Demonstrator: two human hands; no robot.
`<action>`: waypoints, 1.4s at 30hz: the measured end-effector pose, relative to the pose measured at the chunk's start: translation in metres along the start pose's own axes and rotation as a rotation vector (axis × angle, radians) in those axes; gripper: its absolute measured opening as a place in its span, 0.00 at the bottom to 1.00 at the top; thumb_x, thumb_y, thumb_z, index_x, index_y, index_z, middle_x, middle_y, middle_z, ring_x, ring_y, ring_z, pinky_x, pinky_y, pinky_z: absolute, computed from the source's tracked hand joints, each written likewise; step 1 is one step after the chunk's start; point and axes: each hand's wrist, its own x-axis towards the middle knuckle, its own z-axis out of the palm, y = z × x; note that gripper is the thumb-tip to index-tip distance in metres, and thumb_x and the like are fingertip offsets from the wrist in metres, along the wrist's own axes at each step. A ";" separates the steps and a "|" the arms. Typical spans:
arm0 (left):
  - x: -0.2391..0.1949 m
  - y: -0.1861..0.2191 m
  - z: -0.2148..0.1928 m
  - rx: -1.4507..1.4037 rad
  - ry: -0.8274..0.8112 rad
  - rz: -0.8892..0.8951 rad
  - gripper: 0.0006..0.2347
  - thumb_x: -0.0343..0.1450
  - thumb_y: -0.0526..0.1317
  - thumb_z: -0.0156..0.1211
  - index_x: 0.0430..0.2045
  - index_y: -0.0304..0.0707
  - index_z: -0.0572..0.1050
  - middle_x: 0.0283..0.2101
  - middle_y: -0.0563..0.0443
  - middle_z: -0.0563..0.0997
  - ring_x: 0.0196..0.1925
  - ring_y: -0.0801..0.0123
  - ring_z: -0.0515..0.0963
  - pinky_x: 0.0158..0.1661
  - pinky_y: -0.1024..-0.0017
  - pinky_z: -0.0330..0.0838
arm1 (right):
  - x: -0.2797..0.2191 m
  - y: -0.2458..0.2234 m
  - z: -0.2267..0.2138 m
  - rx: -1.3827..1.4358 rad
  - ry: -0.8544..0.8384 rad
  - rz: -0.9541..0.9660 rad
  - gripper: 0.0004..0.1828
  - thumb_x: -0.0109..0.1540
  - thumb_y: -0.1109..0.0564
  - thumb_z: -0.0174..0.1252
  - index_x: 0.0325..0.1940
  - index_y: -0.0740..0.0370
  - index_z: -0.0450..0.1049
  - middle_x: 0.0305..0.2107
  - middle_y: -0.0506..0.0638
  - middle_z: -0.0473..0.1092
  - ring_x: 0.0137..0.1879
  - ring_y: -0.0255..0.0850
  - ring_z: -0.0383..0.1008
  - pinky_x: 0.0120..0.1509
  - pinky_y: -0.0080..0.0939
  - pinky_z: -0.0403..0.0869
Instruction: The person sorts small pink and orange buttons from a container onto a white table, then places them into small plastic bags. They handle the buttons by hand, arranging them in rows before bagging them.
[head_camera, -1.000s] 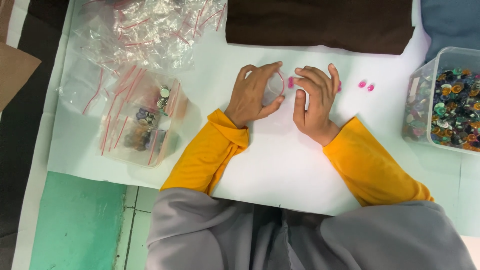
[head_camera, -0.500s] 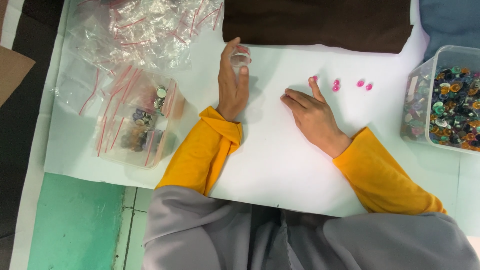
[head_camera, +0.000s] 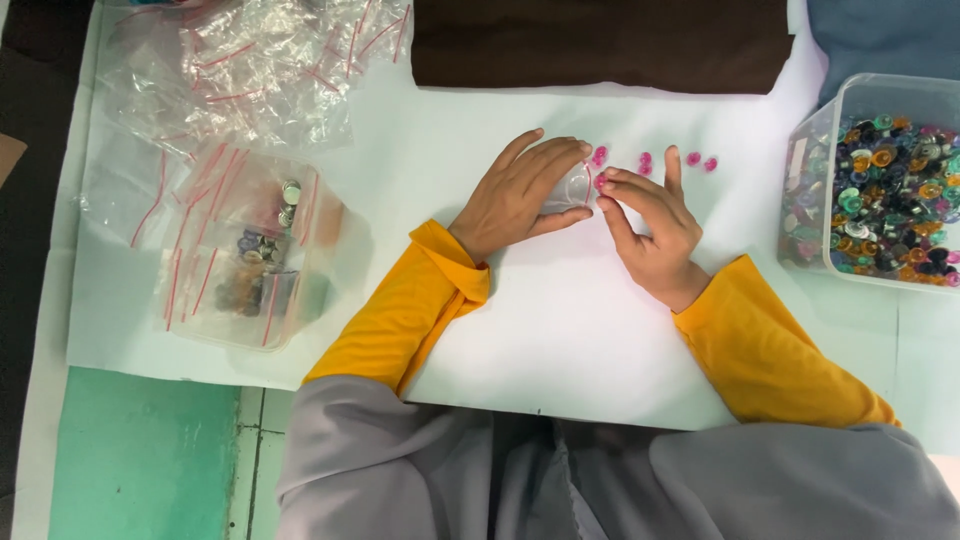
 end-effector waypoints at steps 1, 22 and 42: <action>0.001 0.000 0.003 -0.004 -0.002 0.004 0.30 0.73 0.54 0.66 0.64 0.35 0.66 0.61 0.45 0.76 0.64 0.59 0.77 0.69 0.53 0.63 | 0.003 0.000 0.001 -0.004 0.003 0.002 0.06 0.64 0.69 0.70 0.44 0.73 0.81 0.42 0.57 0.81 0.55 0.53 0.82 0.81 0.60 0.54; 0.010 -0.017 -0.011 -0.461 0.488 -0.578 0.21 0.85 0.51 0.36 0.71 0.40 0.54 0.60 0.43 0.71 0.63 0.60 0.74 0.68 0.63 0.69 | 0.025 0.002 -0.006 -0.526 -0.503 0.121 0.17 0.75 0.60 0.52 0.67 0.59 0.75 0.68 0.66 0.67 0.72 0.60 0.66 0.72 0.84 0.35; -0.005 -0.011 0.005 -0.007 0.057 -0.125 0.27 0.77 0.54 0.50 0.66 0.32 0.61 0.64 0.42 0.71 0.66 0.56 0.73 0.69 0.47 0.54 | 0.020 0.025 0.014 -0.347 -0.141 -0.037 0.01 0.70 0.59 0.68 0.45 0.54 0.83 0.39 0.41 0.79 0.50 0.41 0.75 0.78 0.76 0.36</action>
